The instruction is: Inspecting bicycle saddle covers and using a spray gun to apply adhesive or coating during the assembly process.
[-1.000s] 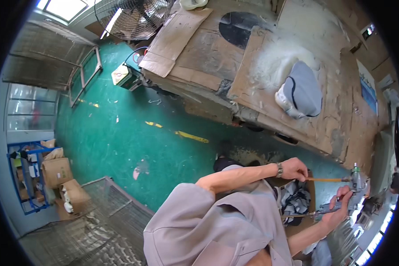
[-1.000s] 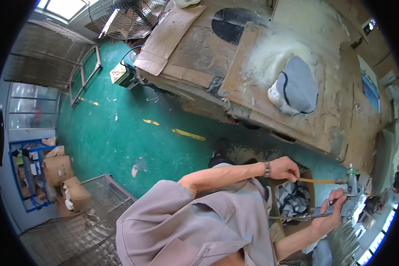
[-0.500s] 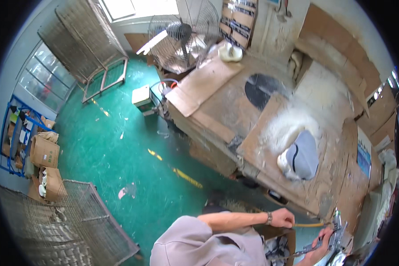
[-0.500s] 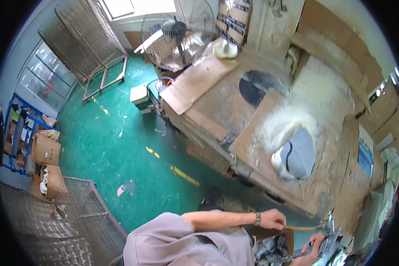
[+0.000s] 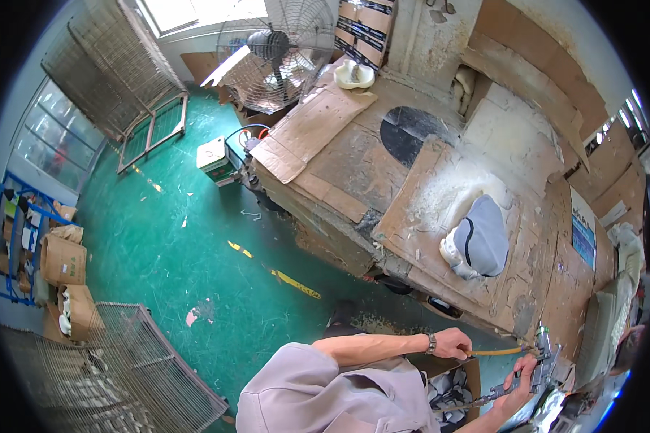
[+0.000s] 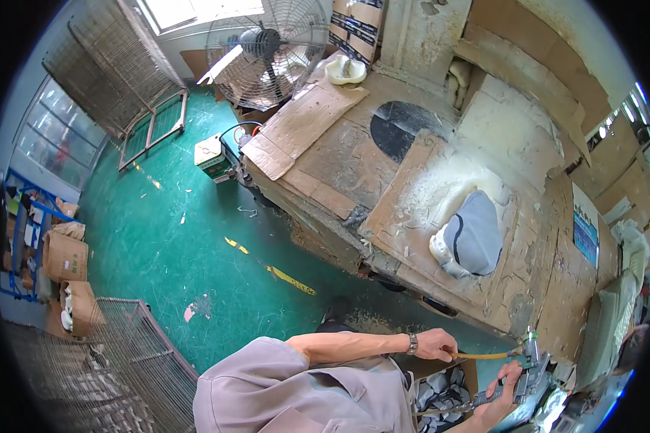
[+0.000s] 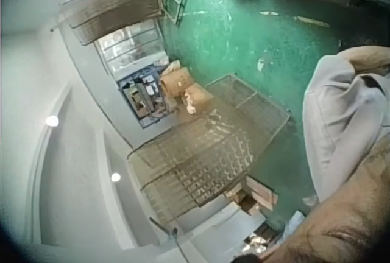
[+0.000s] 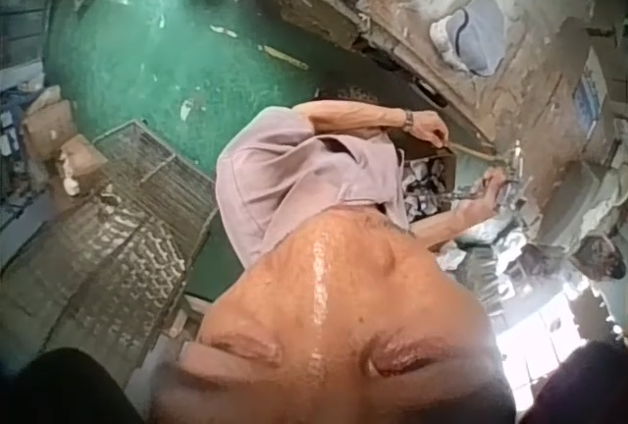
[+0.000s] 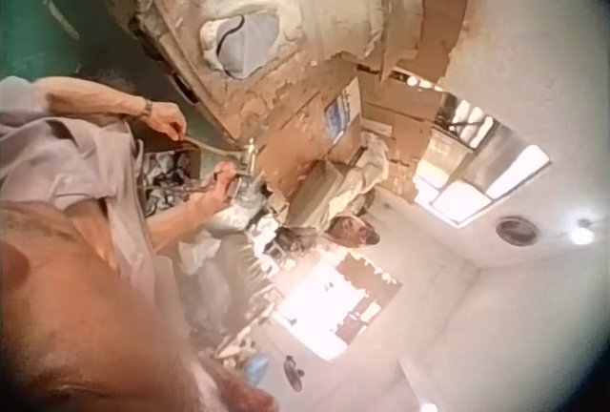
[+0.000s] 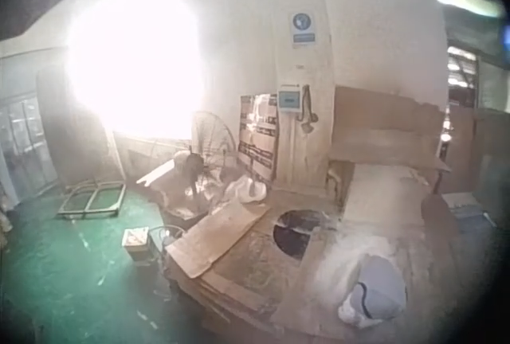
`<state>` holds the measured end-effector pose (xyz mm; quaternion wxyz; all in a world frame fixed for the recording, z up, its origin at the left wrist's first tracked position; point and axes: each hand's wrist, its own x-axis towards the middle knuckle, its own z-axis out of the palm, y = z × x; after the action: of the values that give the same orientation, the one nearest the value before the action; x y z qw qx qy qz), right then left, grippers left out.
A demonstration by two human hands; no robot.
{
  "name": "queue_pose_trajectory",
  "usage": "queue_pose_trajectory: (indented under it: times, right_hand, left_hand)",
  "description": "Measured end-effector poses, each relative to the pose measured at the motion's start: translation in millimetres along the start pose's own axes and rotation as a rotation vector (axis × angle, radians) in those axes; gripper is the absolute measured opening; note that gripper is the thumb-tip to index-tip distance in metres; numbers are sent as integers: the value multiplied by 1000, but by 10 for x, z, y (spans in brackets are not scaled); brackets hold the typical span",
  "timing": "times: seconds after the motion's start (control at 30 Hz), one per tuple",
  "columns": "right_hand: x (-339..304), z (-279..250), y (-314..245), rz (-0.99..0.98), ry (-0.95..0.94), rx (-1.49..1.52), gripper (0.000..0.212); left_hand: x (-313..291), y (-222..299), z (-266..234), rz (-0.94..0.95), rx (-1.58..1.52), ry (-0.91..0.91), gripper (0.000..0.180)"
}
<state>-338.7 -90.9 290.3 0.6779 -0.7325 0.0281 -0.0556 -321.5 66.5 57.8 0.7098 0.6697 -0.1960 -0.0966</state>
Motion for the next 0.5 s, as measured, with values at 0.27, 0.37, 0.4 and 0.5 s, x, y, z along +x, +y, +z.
queue_pose_trajectory:
  times: [0.27,0.37,0.4,0.5]
  right_hand:
    - [82,124,-49,170,147,93,23]
    - [179,20,-112,135,58,267,24]
    - [198,-27,-87,151,31,367,22]
    - [183,-213,-52,138,59,412,22]
  left_hand:
    - [-30,349,-215,-123,67,-28,18]
    - [-9,214,-187,-122,-60,-46,15]
    - [9,121,-160,-138,-109,-45,17]
    - [63,72,-58,-187,-147,-90,18]
